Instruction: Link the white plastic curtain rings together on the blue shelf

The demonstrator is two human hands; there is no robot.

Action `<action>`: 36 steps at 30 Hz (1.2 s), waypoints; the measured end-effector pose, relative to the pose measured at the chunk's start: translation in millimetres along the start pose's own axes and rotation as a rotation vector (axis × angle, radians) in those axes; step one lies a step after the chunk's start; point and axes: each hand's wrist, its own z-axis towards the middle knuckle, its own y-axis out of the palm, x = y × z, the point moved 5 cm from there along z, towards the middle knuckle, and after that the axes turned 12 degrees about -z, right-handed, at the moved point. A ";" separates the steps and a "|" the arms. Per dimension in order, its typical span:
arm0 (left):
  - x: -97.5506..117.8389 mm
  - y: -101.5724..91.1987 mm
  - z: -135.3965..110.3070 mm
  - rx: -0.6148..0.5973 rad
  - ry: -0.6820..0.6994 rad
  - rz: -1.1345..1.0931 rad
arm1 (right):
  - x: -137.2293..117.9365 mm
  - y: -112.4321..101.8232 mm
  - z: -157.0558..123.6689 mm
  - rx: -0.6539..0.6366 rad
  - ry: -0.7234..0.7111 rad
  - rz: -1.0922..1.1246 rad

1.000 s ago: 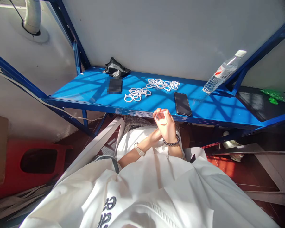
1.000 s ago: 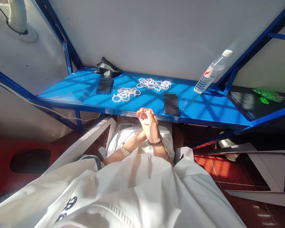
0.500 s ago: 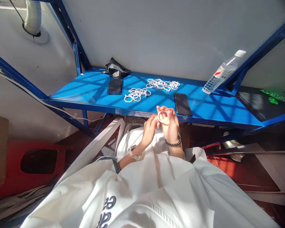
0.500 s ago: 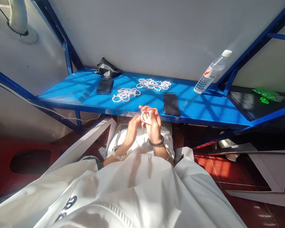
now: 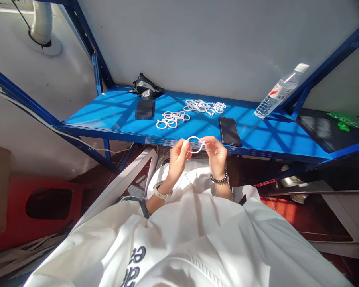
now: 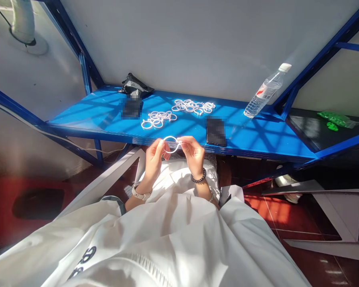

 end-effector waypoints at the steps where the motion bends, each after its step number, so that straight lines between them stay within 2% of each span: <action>1: 2.8 -1.1 0.2 0.005 0.012 -0.009 | -0.6 -0.2 -0.1 -0.014 0.000 -0.021; 6: 8.6 -2.4 -0.4 0.011 0.035 -0.042 | -0.7 -0.9 -1.2 -0.059 -0.016 -0.037; 13: 12.2 -0.7 -2.1 -0.031 0.055 -0.026 | 2.1 -2.8 -2.6 -0.005 -0.027 -0.013; 18: 12.3 0.8 -1.3 -0.139 0.043 -0.014 | -1.4 -4.3 -3.8 0.040 -0.041 0.022; 24: 11.6 1.6 -1.0 -0.266 0.111 0.109 | -5.4 -3.6 -4.2 0.035 -0.037 0.072; 36: 19.2 -5.3 1.0 -0.255 0.156 0.263 | -5.3 -3.0 -5.4 0.008 0.023 0.037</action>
